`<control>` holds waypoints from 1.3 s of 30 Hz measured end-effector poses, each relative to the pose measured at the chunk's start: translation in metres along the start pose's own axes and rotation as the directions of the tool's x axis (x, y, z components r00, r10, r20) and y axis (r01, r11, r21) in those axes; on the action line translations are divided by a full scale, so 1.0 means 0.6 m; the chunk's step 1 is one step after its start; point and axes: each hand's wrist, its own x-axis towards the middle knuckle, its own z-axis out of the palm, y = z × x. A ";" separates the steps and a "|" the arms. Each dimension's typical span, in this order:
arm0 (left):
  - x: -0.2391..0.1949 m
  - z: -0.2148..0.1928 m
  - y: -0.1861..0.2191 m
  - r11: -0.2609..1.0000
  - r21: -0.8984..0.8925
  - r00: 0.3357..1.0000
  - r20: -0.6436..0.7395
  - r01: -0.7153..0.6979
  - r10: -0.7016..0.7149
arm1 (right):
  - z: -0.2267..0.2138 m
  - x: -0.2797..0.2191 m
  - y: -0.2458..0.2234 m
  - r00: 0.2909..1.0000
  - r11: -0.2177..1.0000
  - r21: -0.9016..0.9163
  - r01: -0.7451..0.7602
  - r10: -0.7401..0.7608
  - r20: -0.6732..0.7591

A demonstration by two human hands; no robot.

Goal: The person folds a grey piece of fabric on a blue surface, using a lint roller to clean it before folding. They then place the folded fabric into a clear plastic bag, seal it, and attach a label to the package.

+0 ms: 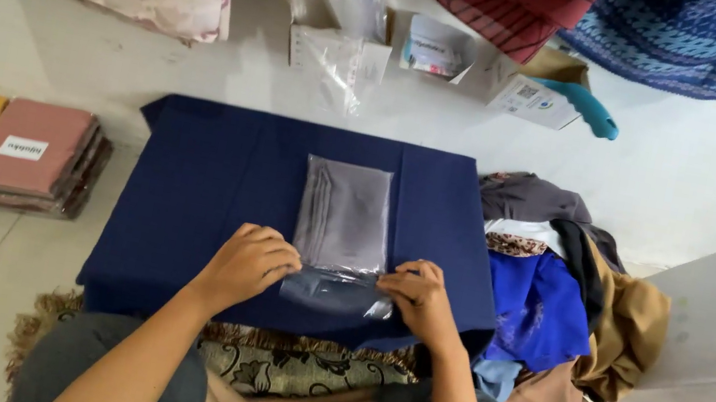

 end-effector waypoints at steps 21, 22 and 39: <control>0.018 -0.011 0.019 0.392 -0.339 0.510 0.419 0.855 -0.751 | 0.091 0.021 0.003 0.793 0.776 -0.163 -0.609 0.596 -0.128; 0.017 -0.002 0.016 0.392 -0.338 0.510 0.420 0.856 -0.751 | 0.096 0.023 0.000 0.792 0.775 -0.163 -0.610 0.597 -0.127; 0.153 0.072 0.108 0.962 0.078 0.955 -0.170 0.261 -0.245 | 0.118 0.032 0.004 0.773 0.714 -0.297 -0.634 0.568 -0.283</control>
